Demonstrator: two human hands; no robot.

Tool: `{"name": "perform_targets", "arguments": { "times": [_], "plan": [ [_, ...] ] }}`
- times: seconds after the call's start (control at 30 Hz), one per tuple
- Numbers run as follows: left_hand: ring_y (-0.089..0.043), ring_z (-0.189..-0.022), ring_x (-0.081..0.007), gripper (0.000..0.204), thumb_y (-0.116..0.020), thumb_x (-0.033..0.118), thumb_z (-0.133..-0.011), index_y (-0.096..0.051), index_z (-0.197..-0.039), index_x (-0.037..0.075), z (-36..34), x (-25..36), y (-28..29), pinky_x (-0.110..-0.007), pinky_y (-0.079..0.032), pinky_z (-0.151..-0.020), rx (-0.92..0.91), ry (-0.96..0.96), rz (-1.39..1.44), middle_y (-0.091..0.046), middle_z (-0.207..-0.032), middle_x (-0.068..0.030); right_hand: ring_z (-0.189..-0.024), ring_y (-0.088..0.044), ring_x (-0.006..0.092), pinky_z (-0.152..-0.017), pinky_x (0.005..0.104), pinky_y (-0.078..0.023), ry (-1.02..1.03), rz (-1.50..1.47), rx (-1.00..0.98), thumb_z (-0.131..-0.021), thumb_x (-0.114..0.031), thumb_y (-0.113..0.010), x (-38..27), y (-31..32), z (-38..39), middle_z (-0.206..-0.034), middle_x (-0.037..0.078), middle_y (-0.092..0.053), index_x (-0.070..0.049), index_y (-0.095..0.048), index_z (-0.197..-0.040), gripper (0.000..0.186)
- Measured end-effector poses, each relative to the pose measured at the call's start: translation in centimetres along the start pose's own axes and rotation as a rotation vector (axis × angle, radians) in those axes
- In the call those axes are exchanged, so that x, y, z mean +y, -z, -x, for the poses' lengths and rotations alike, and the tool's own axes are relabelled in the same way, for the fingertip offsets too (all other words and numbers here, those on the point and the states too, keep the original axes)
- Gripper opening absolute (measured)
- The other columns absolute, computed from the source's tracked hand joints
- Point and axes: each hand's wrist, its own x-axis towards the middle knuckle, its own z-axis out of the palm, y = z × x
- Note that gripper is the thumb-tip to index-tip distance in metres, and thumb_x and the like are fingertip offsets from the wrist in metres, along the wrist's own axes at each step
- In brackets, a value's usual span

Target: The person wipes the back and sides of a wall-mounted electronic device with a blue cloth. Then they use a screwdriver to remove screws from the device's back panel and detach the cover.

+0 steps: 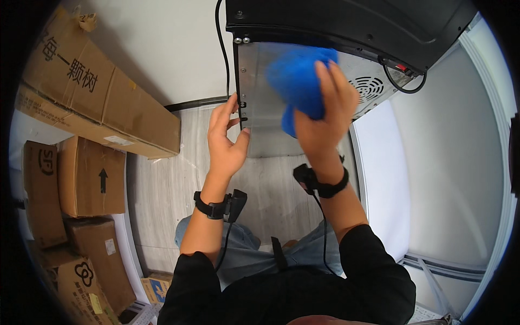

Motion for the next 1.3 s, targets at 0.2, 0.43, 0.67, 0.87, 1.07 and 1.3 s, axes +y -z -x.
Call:
{"name": "perform_targets", "arguments": {
  "times": [0.2,0.43,0.67,0.87,1.07,1.3],
  "plan": [
    [-0.048,-0.122,-0.0231,0.076,-0.047,-0.014,-0.067,-0.044,-0.140,0.008,0.5,-1.2,0.3,-0.036,-0.047,-0.096,-0.008,0.048,0.072,-0.047,-0.133,-0.0096,-0.100,-0.048,0.0282,-0.087,0.0383,-0.040,0.152,-0.128,-0.082,-0.058,0.000,-0.070,-2.2,-3.6,0.8,-0.126,0.005,-0.057,-0.015,-0.063,-0.120,0.064],
    [-0.043,-0.131,-0.0248,0.090,-0.041,-0.015,-0.059,-0.031,-0.146,0.005,0.0,-0.2,1.3,-0.035,-0.039,-0.104,-0.078,0.130,0.294,-0.045,-0.141,-0.0147,-0.098,-0.049,0.0268,-0.081,0.0382,-0.041,0.129,-0.094,-0.185,-0.059,0.000,-0.070,-0.2,-2.5,5.8,-0.128,0.003,-0.057,-0.016,-0.065,-0.117,0.060],
    [-0.044,-0.127,-0.0223,0.094,-0.040,-0.005,-0.052,-0.034,-0.145,0.004,-0.2,-0.1,2.3,-0.027,-0.034,-0.104,-0.097,0.214,0.408,-0.048,-0.135,-0.0124,-0.097,-0.048,0.0252,-0.079,0.0367,-0.038,0.270,-0.093,-0.309,-0.057,0.000,-0.068,-1.5,-5.3,6.3,-0.123,-0.002,-0.061,-0.019,-0.068,-0.111,0.057],
    [-0.043,-0.129,-0.0241,0.091,-0.039,-0.006,-0.053,-0.036,-0.143,0.001,-0.2,-0.6,2.4,-0.031,-0.033,-0.107,-0.131,0.190,0.447,-0.048,-0.136,-0.0153,-0.096,-0.049,0.0250,-0.079,0.0372,-0.038,0.198,-0.134,-0.258,-0.059,0.002,-0.066,-1.0,-5.9,8.4,-0.122,-0.003,-0.061,-0.018,-0.068,-0.110,0.055],
    [-0.047,-0.128,-0.0253,0.082,-0.040,-0.008,-0.056,-0.043,-0.137,0.000,-0.5,-2.2,1.9,-0.035,-0.035,-0.106,-0.119,0.196,0.414,-0.050,-0.135,-0.0163,-0.098,-0.049,0.0253,-0.080,0.0372,-0.038,0.176,-0.079,-0.309,-0.060,0.003,-0.064,0.3,-6.9,12.4,-0.122,-0.003,-0.061,-0.018,-0.068,-0.111,0.055],
    [-0.060,-0.102,-0.0156,0.035,-0.056,-0.005,-0.085,-0.059,-0.119,0.003,0.1,-5.0,0.7,-0.028,-0.048,-0.087,-0.013,0.127,0.038,-0.062,-0.111,-0.0070,-0.103,-0.051,0.0299,-0.084,0.0404,-0.040,0.012,-0.030,-0.250,-0.055,0.003,-0.068,3.0,-6.0,16.2,-0.123,0.007,-0.056,-0.017,-0.067,-0.114,0.063]
  ]
}}
